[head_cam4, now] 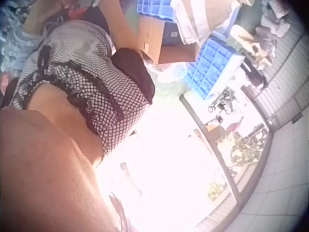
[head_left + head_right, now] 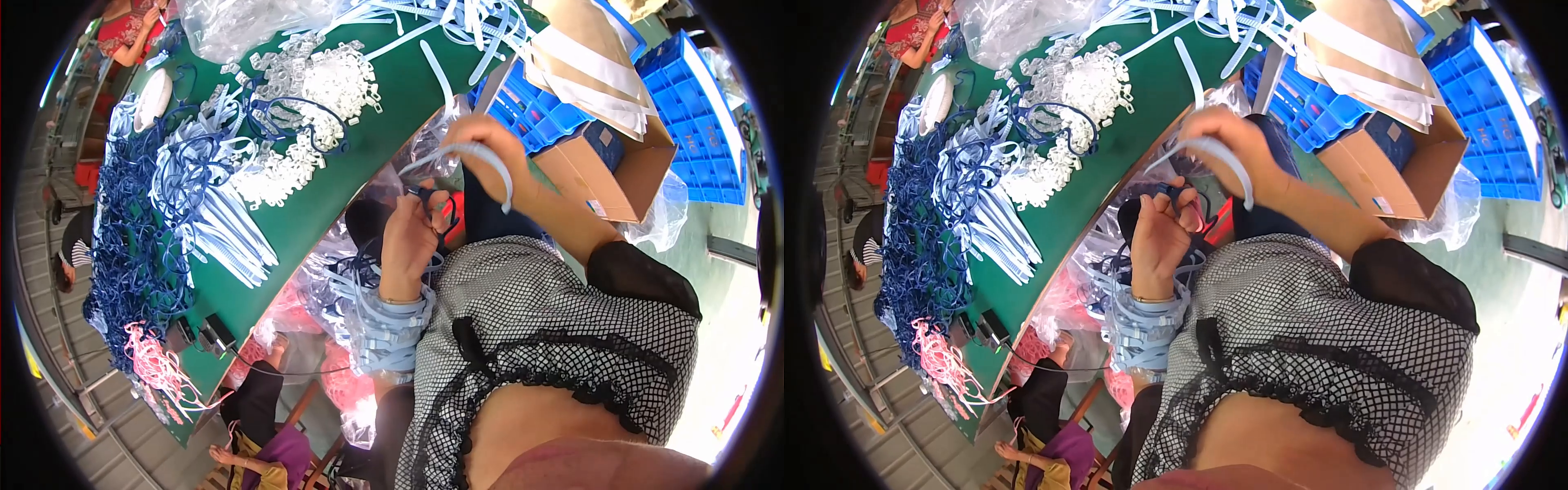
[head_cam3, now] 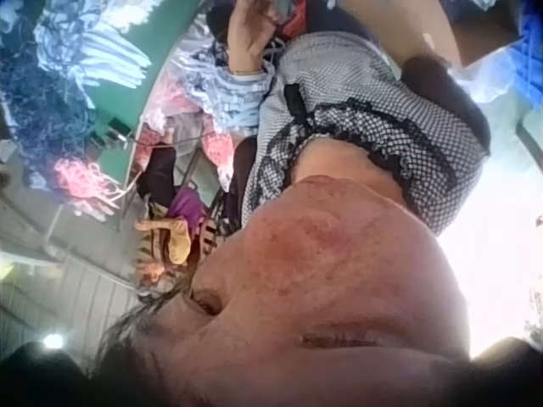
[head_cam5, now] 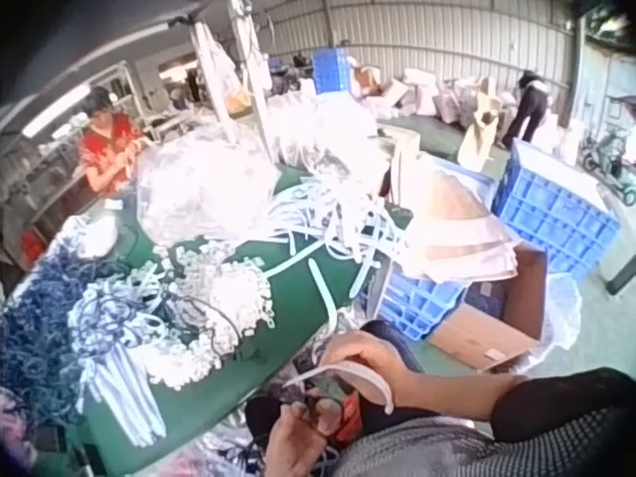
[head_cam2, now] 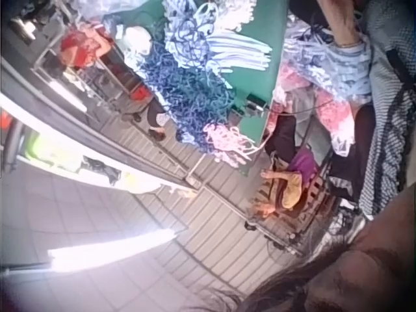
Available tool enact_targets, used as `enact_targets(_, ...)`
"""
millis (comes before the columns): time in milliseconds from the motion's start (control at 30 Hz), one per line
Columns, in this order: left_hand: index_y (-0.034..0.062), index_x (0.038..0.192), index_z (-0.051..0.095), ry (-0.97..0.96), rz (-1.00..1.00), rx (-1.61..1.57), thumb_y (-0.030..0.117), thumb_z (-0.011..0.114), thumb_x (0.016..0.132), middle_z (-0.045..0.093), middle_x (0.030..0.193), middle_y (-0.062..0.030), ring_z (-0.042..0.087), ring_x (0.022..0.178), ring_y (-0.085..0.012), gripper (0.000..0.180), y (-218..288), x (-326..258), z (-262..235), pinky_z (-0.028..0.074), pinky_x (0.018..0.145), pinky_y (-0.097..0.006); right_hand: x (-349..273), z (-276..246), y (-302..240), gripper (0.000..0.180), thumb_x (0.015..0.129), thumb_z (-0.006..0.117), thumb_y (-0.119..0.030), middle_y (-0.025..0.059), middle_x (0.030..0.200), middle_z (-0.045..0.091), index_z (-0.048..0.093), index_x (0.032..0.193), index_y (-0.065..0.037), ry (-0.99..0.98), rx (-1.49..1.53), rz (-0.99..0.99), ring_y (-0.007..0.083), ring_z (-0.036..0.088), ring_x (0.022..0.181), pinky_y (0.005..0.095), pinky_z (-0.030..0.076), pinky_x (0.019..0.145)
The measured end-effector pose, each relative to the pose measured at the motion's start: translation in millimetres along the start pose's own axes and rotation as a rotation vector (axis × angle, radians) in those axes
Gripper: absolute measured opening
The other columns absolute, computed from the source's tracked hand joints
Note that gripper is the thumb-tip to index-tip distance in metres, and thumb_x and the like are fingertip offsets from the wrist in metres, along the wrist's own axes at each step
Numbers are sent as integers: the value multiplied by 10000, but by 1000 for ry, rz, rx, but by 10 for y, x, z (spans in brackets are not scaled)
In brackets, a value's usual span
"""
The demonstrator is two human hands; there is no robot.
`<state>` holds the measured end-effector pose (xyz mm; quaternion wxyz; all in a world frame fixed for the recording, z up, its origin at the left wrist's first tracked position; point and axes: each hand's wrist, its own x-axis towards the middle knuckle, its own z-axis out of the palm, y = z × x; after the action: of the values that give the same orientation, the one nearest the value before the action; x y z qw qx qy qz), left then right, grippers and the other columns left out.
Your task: The person assembles small plastic buckles and white plastic components onto blue fabric straps and pink fabric strips by hand at a factory workstation.
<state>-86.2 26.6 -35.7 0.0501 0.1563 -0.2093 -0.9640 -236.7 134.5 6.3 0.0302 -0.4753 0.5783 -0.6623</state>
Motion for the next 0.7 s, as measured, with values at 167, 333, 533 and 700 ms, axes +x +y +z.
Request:
enact_targets(167,-19,1174,482,18,140,-24,290,484,913,564,865,-51,434,626,-101,405,107,-118,38,370,583,-229,-263,100,-127,136,772,551,20,122,876,576,579,900,-17,-288,-13,-97,246,586,821,314,472,714)
enact_targets(333,-30,1081,534,120,274,194,106,495,896,539,764,-27,429,596,-76,233,117,-235,96,347,529,-203,-287,77,-108,120,815,504,22,82,905,555,564,915,-7,-521,336,295,160,575,817,280,473,705)
enact_targets(533,-36,1096,536,235,364,497,75,491,890,545,790,1,435,622,-46,238,17,-328,222,332,540,-175,-364,405,-205,150,833,569,-20,41,833,565,521,971,13,-273,417,727,76,552,698,211,462,615)
enact_targets(700,-67,1240,428,204,380,326,151,431,927,509,868,-26,430,699,-89,381,74,-413,215,357,625,-215,-290,421,-305,183,837,572,-32,26,781,565,537,1012,9,-307,457,808,52,528,661,192,440,573)
